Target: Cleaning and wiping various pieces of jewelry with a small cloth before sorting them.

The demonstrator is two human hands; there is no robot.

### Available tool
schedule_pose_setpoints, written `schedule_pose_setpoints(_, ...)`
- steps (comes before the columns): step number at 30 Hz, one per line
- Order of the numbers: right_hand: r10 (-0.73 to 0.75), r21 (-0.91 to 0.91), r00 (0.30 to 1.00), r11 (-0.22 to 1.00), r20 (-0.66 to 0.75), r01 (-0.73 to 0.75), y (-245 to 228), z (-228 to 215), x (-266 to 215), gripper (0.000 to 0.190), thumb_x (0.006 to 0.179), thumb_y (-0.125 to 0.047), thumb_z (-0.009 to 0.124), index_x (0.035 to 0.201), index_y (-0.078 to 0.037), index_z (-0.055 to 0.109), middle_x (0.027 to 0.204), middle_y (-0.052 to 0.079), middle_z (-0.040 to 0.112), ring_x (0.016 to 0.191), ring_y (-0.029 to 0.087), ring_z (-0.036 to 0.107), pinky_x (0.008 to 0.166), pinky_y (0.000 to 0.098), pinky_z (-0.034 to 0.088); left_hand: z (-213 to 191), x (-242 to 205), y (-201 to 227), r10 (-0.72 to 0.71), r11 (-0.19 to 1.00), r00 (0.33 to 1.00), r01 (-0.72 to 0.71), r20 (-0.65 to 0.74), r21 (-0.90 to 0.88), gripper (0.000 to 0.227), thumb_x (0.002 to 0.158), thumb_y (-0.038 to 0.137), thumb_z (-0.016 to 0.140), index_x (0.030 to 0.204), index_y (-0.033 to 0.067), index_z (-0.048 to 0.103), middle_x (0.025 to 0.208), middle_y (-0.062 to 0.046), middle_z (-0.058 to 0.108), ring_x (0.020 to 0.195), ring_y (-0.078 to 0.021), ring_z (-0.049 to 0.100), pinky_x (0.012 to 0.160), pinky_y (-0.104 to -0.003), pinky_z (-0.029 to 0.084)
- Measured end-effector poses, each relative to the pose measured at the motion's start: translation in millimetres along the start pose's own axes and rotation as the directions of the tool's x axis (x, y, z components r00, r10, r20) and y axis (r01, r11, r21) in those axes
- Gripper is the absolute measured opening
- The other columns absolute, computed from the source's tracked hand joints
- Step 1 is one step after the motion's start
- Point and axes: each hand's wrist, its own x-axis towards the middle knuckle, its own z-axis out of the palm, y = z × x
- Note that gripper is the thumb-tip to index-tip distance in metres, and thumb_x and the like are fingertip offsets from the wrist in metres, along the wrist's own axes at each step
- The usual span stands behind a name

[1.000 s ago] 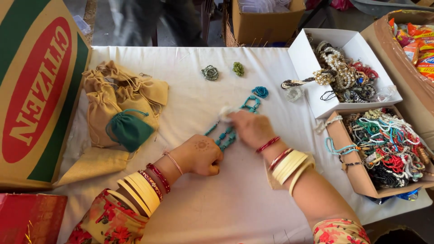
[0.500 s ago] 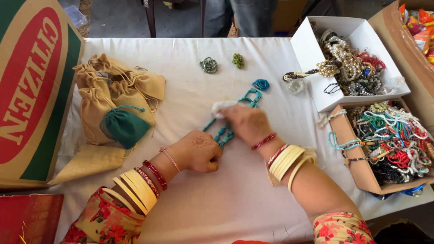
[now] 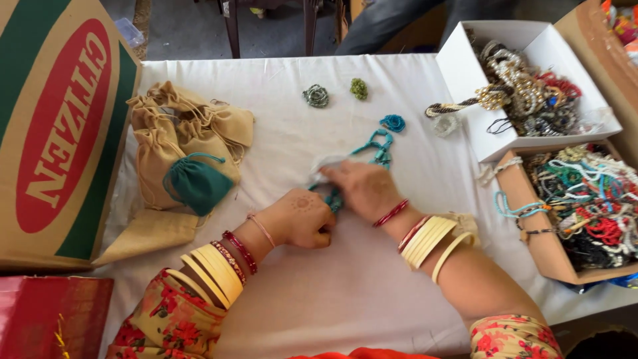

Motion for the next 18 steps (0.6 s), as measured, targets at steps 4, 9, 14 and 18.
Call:
schedule_pose_setpoints(4,0.256,-0.132,0.967,0.959,0.012,-0.252,42.7,7.5,-9.5,0.03,0.093,-0.012,0.064,0.118,-0.023,0.076,0.092,0.009,0.071,0.077,0.03,0.07,0.065,0.0431,0.056,-0.2,-0.3,0.5,-0.051,0.998,0.998,0.052,0.02,-0.021,0.022,0.074,0.032,0.064,0.065,0.0129,0.069,0.066,-0.012,0.067,0.068,-0.0354,0.066,0.064,-0.049,0.051)
schedule_pose_setpoints(9,0.409,-0.024,0.911,0.912,-0.05,-0.41,35.3,-13.8,-0.7,0.028,0.094,-0.012,0.065,0.12,-0.019,0.075,0.103,0.009,0.074,0.085,0.032,0.072,0.071,0.0424,0.057,-1.8,2.9,-4.3,-0.036,0.999,0.999,0.037,0.023,-0.035,0.022,0.076,0.032,0.064,0.066,0.0129,0.069,0.066,-0.011,0.068,0.068,-0.0348,0.067,0.063,-0.049,0.051)
schedule_pose_setpoints(14,0.072,0.111,0.994,0.991,0.076,-0.08,-13.1,-11.2,15.0,0.036,0.087,-0.01,0.069,0.122,-0.018,0.073,0.092,0.008,0.071,0.076,0.03,0.069,0.066,0.0415,0.055,4.2,0.8,-14.3,0.013,0.995,1.0,-0.016,-0.022,-0.101,0.02,0.073,0.032,0.064,0.065,0.0153,0.071,0.065,-0.009,0.068,0.067,-0.0333,0.068,0.062,-0.048,0.051)
schedule_pose_setpoints(18,0.007,0.109,0.996,0.994,0.086,-0.016,2.5,-14.2,14.1,0.043,0.083,-0.009,0.067,0.125,-0.019,0.071,0.088,0.007,0.066,0.077,0.029,0.068,0.068,0.0413,0.055,-3.1,2.4,-11.4,-0.009,0.997,0.999,0.012,0.034,-0.08,0.02,0.075,0.031,0.064,0.067,0.0146,0.07,0.064,-0.009,0.068,0.068,-0.0334,0.068,0.062,-0.049,0.051)
